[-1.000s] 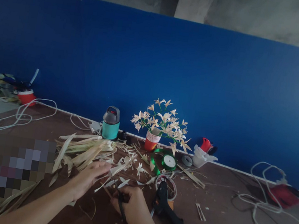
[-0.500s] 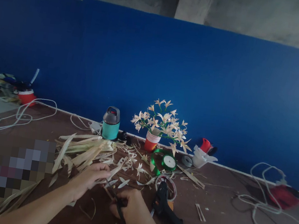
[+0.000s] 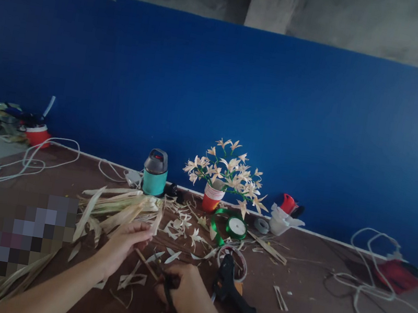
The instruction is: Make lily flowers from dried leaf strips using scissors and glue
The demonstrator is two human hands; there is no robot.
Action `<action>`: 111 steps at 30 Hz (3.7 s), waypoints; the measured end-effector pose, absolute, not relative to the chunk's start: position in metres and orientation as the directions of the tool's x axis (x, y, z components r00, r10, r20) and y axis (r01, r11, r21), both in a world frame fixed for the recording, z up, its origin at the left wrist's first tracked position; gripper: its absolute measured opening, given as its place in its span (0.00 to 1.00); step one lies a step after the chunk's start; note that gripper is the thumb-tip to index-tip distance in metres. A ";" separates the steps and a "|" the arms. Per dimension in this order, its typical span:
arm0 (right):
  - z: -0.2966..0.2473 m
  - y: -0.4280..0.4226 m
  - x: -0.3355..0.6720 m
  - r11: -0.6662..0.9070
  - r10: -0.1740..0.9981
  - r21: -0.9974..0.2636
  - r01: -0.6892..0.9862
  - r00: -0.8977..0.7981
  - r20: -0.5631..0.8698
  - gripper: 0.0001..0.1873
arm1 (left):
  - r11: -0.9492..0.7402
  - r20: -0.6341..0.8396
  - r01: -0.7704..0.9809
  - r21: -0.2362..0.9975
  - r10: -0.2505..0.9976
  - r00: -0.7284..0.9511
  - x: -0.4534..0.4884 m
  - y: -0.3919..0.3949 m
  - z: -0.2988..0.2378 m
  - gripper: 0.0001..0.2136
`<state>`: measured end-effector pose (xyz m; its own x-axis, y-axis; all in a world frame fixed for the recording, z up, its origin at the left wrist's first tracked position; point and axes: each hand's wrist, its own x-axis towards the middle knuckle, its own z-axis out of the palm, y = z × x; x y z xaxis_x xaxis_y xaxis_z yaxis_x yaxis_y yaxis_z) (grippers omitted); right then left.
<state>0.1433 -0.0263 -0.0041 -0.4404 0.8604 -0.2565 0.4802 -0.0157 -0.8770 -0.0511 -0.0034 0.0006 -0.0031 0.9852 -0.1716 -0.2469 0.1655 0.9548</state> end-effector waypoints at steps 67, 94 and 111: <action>-0.003 -0.029 0.132 -0.316 0.849 -0.948 -0.022 -0.452 -0.273 0.27 | 0.214 -0.218 -0.649 0.730 0.973 0.076 -0.033 -0.017 0.001 0.12; -0.006 -0.035 0.124 -0.246 0.832 -0.969 -0.003 -0.513 -0.210 0.26 | 0.163 -0.177 -0.592 0.790 0.984 0.034 -0.026 -0.023 0.007 0.13; -0.006 -0.033 0.123 -0.234 0.863 -0.971 0.042 -0.451 -0.228 0.25 | 0.187 -0.199 -0.605 0.774 0.979 0.048 -0.025 -0.024 0.002 0.11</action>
<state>0.1234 -0.0331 -0.0057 -0.4513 0.8628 -0.2279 0.0425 -0.2343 -0.9712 -0.0251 -0.0240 0.0018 0.0476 0.9789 -0.1987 -0.6050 0.1865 0.7741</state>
